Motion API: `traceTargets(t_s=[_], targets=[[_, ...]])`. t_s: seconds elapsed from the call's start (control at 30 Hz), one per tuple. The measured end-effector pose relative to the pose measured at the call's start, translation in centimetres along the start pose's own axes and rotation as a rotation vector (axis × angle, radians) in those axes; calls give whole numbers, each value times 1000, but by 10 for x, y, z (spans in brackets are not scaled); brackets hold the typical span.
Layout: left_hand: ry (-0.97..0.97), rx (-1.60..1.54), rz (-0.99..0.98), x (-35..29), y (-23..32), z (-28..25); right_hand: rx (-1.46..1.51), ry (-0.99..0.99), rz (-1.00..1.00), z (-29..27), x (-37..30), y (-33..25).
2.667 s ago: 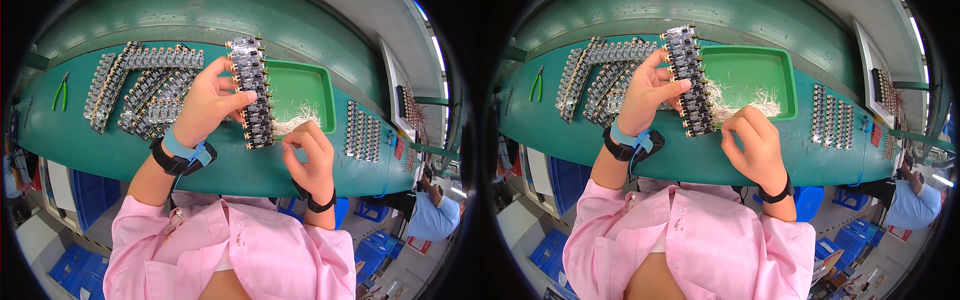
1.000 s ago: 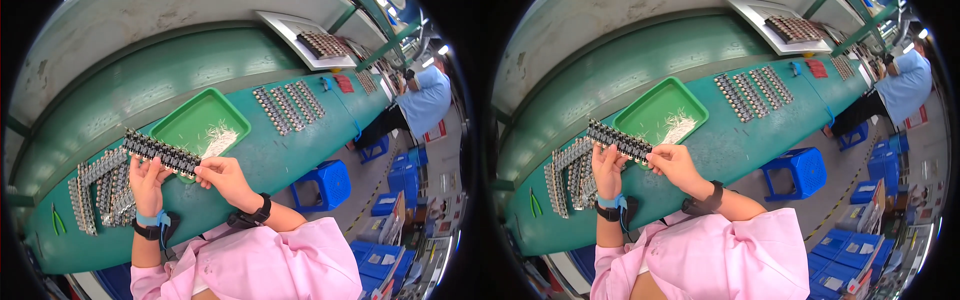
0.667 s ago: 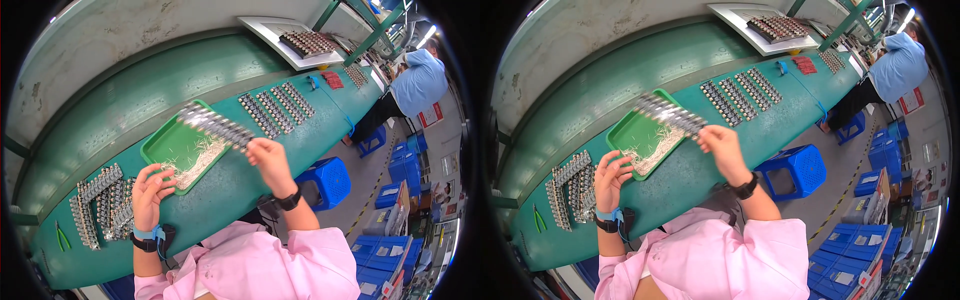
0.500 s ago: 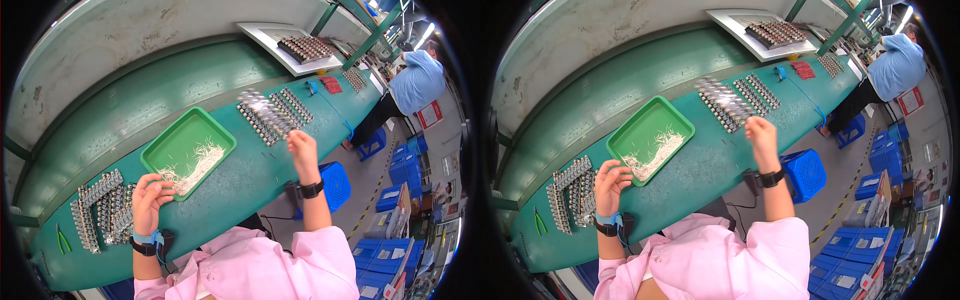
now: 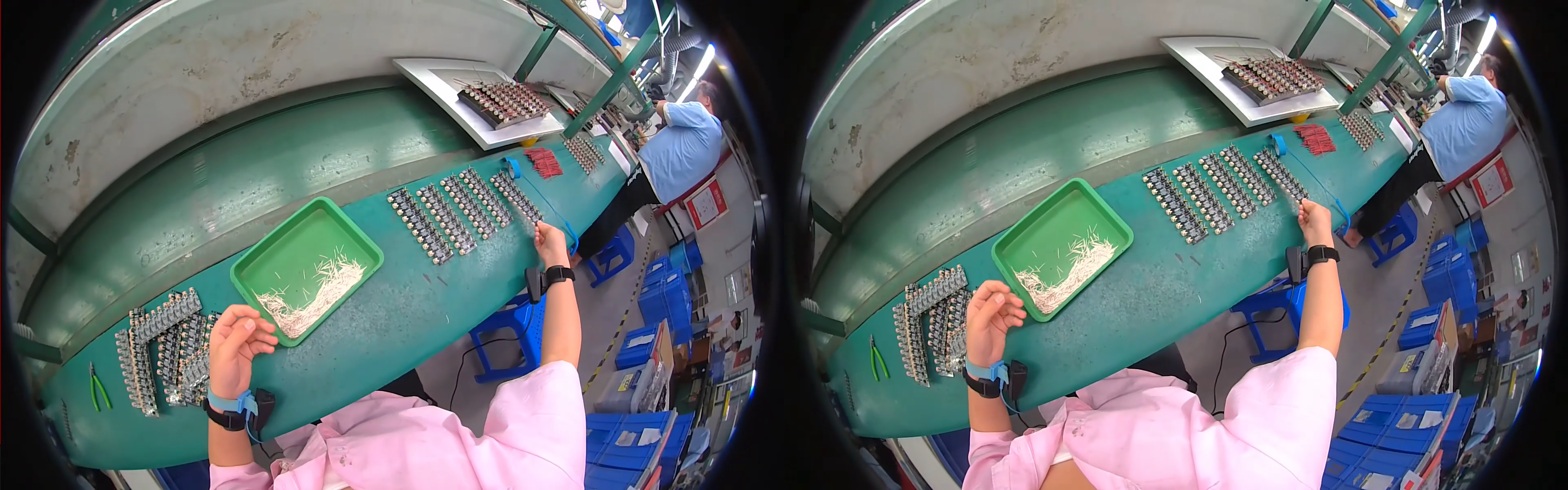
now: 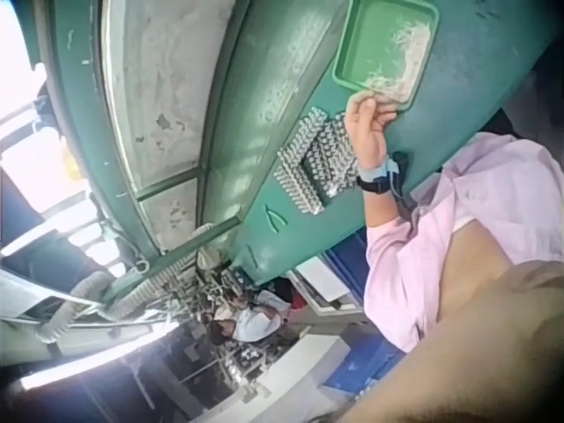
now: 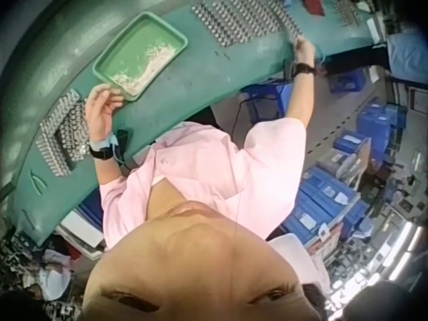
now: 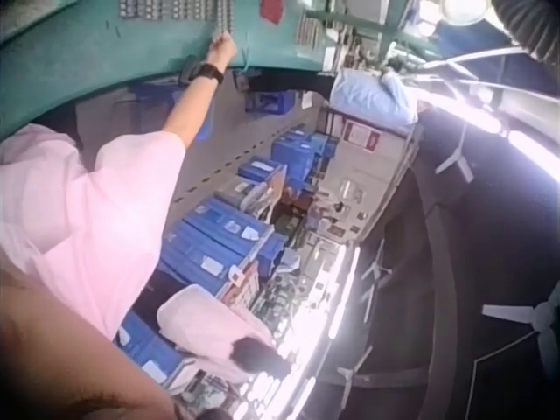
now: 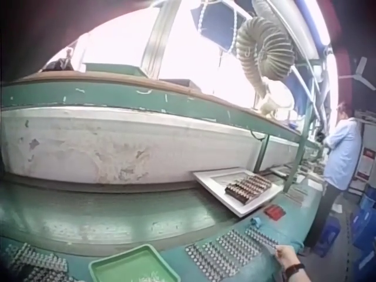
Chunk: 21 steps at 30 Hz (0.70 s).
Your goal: The person picks up a circuit board strip and inserts small pins into it by hand. After filling the strip, the person places it on the table and removes a wrist strap.
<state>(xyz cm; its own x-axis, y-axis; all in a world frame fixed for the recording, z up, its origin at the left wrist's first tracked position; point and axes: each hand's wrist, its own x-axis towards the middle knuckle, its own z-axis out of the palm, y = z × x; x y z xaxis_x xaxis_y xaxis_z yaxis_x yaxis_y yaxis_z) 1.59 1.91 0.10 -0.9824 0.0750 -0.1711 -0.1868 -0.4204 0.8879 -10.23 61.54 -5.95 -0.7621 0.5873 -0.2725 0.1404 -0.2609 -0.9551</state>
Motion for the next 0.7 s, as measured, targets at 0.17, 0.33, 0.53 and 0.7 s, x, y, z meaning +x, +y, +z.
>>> traceTargets(t_s=[0.17, 0.33, 0.53, 0.7], targets=[[-45, 44, -42, -22, -1, 3, 27, -39, 133, -14, 19, -2], [33, 42, -48, -47, -4, -2, 69, -33, 217, -1, 52, 6], [78, 13, -79, -61, -6, -11, -305, -582, -282, -41, 124, 18], [441, -96, 117, -145, -1, -81, -233, -285, 38, -283, 109, -7]])
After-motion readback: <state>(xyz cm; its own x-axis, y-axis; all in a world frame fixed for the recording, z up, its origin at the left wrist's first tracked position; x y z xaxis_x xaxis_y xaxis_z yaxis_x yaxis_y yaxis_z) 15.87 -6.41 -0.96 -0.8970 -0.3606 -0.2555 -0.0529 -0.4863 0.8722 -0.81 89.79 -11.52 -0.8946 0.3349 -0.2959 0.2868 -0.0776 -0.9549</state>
